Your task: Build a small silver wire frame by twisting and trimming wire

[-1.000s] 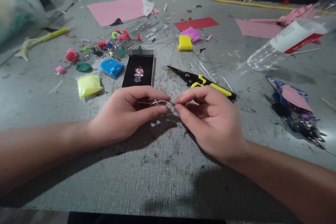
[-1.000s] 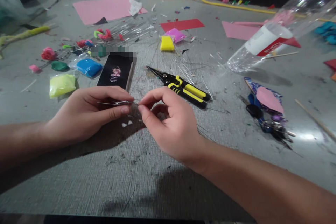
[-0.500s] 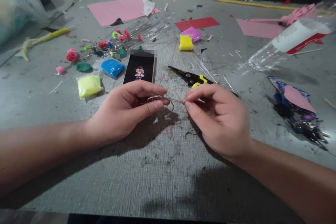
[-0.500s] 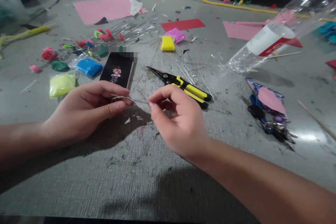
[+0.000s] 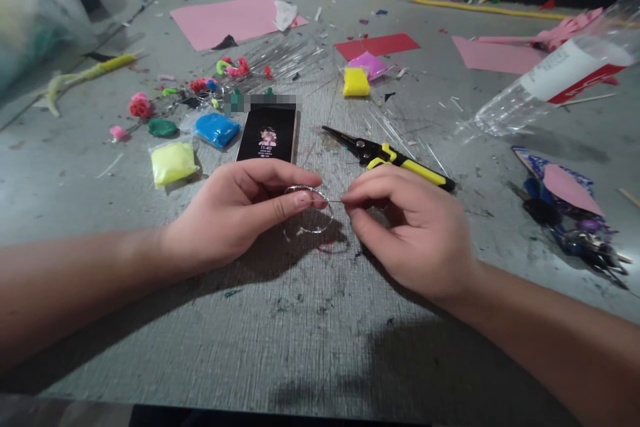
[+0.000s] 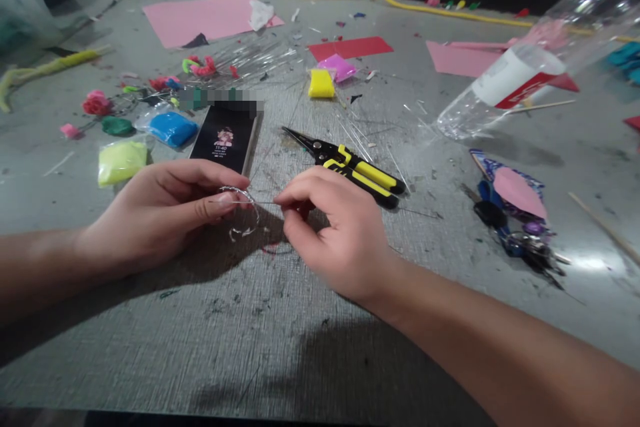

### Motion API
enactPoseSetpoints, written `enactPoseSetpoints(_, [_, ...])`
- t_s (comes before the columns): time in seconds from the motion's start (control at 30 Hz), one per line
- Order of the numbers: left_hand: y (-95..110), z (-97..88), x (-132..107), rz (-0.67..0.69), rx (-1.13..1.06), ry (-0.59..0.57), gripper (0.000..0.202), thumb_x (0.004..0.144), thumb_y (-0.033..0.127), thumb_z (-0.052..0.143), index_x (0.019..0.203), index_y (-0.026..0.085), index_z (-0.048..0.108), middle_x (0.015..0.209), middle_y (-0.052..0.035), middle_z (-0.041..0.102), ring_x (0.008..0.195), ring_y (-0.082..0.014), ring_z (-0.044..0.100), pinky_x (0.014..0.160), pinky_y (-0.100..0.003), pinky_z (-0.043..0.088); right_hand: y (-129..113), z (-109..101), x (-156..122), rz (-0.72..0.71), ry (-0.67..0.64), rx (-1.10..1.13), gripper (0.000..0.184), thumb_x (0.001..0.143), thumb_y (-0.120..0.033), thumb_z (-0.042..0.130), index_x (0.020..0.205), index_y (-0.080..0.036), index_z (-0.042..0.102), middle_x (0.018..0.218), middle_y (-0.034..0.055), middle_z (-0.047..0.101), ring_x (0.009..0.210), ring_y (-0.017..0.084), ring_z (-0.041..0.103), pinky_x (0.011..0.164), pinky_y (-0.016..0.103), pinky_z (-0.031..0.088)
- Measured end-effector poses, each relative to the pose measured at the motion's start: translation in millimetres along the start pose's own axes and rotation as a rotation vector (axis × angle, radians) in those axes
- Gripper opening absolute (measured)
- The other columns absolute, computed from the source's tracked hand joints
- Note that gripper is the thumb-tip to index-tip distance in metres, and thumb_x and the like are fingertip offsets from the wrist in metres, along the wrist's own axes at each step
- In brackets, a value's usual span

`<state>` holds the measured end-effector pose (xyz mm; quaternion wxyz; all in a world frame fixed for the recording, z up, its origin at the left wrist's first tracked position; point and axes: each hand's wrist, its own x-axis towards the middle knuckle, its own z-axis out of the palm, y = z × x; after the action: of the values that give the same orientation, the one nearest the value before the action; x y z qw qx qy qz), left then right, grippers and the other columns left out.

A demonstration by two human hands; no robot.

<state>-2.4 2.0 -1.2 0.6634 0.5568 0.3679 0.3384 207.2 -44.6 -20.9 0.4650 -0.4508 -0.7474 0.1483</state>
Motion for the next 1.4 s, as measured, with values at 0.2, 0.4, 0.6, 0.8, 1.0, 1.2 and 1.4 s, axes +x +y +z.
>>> enactPoseSetpoints(0.2, [-2.4, -1.7, 1.4, 0.009, 0.039, 0.032, 0.010, 0.083, 0.018, 0.080, 0.092, 0.023, 0.079, 0.087, -0.0005, 0.081, 0.081, -0.0130, 0.077, 0.073, -0.019, 0.061, 2.1, 0.4, -0.7, 0.027, 0.035, -0.001, 0.023, 0.080, -0.002, 0.060, 0.083, -0.024, 0.064, 0.081, 0.0021, 0.070, 0.079, 0.019, 0.067, 0.070, 0.036, 0.053])
enactPoseSetpoints(0.4, [-2.7, -1.6, 0.8, 0.012, 0.017, 0.024, 0.009, 0.083, 0.019, 0.079, 0.090, 0.025, 0.079, 0.085, 0.0002, 0.081, 0.080, -0.0129, 0.077, 0.073, -0.019, 0.061, 2.1, 0.3, -1.3, 0.028, 0.026, 0.011, 0.023, 0.080, -0.001, 0.060, 0.083, -0.024, 0.065, 0.084, 0.0021, 0.071, 0.081, 0.019, 0.068, 0.073, 0.036, 0.054])
enactPoseSetpoints(0.6, [-0.3, -0.6, 1.0, 0.008, 0.010, 0.003, 0.007, 0.082, 0.017, 0.080, 0.086, 0.023, 0.078, 0.078, 0.0010, 0.080, 0.075, -0.0115, 0.076, 0.071, -0.019, 0.061, 0.7, 1.3, -1.4, 0.027, 0.017, 0.034, 0.024, 0.081, -0.001, 0.060, 0.084, -0.024, 0.065, 0.085, 0.0018, 0.072, 0.082, 0.019, 0.068, 0.073, 0.036, 0.054])
enactPoseSetpoints(0.8, [0.5, -1.0, -0.3, 0.003, -0.042, -0.031, 0.013, 0.085, 0.012, 0.076, 0.085, 0.025, 0.079, 0.079, 0.0050, 0.080, 0.072, -0.0060, 0.073, 0.072, -0.015, 0.057, 1.2, 0.8, -1.5, 0.055, 0.016, 0.017, 0.023, 0.082, -0.003, 0.061, 0.085, -0.025, 0.065, 0.086, 0.0012, 0.072, 0.083, 0.019, 0.069, 0.073, 0.036, 0.055])
enactPoseSetpoints(1.0, [2.0, -1.5, -0.8, 0.002, -0.061, -0.067, 0.019, 0.090, 0.008, 0.071, 0.088, 0.025, 0.078, 0.081, 0.0090, 0.080, 0.072, -0.0022, 0.070, 0.069, -0.010, 0.054, 2.3, 0.9, -1.4, 0.052, 0.020, -0.007, 0.022, 0.082, -0.003, 0.061, 0.086, -0.024, 0.066, 0.086, 0.0015, 0.072, 0.083, 0.019, 0.069, 0.073, 0.035, 0.055])
enactPoseSetpoints(1.2, [-1.3, -4.0, -0.2, -0.007, -0.058, -0.060, 0.018, 0.091, 0.012, 0.072, 0.090, 0.028, 0.079, 0.082, 0.0099, 0.080, 0.075, -0.0028, 0.070, 0.072, -0.011, 0.054, 3.4, 1.0, -1.6, 0.074, 0.016, -0.007, 0.021, 0.083, -0.003, 0.062, 0.086, -0.024, 0.066, 0.086, 0.0018, 0.072, 0.082, 0.018, 0.068, 0.072, 0.034, 0.055])
enactPoseSetpoints(1.4, [-1.8, -4.6, 0.0, -0.011, -0.047, -0.036, 0.013, 0.089, 0.015, 0.074, 0.090, 0.027, 0.079, 0.082, 0.0068, 0.080, 0.073, -0.0047, 0.071, 0.069, -0.013, 0.054, 3.2, 1.4, -2.4, 0.096, 0.025, 0.010, 0.019, 0.084, -0.005, 0.061, 0.087, -0.023, 0.067, 0.086, 0.0016, 0.071, 0.080, 0.017, 0.067, 0.071, 0.033, 0.054])
